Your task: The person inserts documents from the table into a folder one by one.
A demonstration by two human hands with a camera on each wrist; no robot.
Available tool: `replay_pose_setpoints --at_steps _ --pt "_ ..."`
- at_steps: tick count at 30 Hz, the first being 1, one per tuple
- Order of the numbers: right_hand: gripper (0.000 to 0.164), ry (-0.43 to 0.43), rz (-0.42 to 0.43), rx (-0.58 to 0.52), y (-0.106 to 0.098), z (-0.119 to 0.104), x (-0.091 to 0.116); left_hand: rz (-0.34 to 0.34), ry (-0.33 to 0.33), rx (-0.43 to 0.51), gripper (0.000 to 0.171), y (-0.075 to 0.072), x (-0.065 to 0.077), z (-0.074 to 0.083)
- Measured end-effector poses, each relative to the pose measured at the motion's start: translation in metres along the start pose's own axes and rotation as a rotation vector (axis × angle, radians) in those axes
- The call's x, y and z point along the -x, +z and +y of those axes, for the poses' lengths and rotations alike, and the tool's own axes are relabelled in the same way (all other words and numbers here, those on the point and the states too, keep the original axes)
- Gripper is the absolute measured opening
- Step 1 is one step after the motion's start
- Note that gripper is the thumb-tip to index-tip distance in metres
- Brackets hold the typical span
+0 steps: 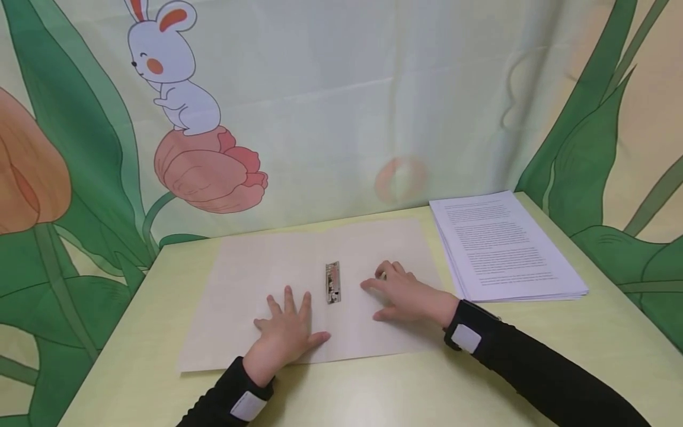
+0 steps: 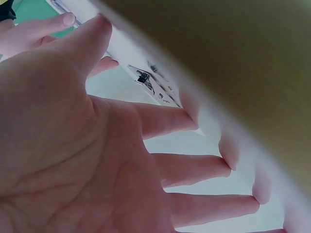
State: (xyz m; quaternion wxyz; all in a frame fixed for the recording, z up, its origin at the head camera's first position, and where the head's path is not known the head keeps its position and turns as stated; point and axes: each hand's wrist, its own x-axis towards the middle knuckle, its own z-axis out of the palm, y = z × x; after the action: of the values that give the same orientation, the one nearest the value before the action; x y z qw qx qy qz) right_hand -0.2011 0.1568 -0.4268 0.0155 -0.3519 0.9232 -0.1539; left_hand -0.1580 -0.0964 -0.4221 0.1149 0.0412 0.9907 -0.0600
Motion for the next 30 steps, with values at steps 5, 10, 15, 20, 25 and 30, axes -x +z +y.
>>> replay_pose_setpoints --at_steps 5,10,15,20,25,30 --pt "0.055 -0.039 -0.017 -0.097 0.002 -0.004 -0.012 -0.001 0.002 -0.001 0.097 0.001 -0.001 0.0" --pt "0.055 0.014 -0.055 -0.23 0.003 -0.016 -0.03 -0.003 0.005 0.0 0.097 0.003 -0.002 -0.001" --pt "0.04 0.165 -0.073 -0.378 0.004 -0.029 -0.05 -0.006 0.01 0.0 0.096 0.004 -0.002 -0.001" --pt "0.017 0.341 -0.087 -0.48 0.007 -0.033 -0.067 -0.001 0.018 0.003 0.093 0.003 -0.001 -0.001" --pt "0.01 0.411 -0.105 -0.499 0.009 -0.034 -0.077 0.001 0.026 0.006 0.09 0.003 0.001 -0.001" --pt "0.01 0.419 -0.09 -0.465 0.014 -0.037 -0.085 -0.007 0.028 0.002 0.089 -0.001 0.002 -0.001"
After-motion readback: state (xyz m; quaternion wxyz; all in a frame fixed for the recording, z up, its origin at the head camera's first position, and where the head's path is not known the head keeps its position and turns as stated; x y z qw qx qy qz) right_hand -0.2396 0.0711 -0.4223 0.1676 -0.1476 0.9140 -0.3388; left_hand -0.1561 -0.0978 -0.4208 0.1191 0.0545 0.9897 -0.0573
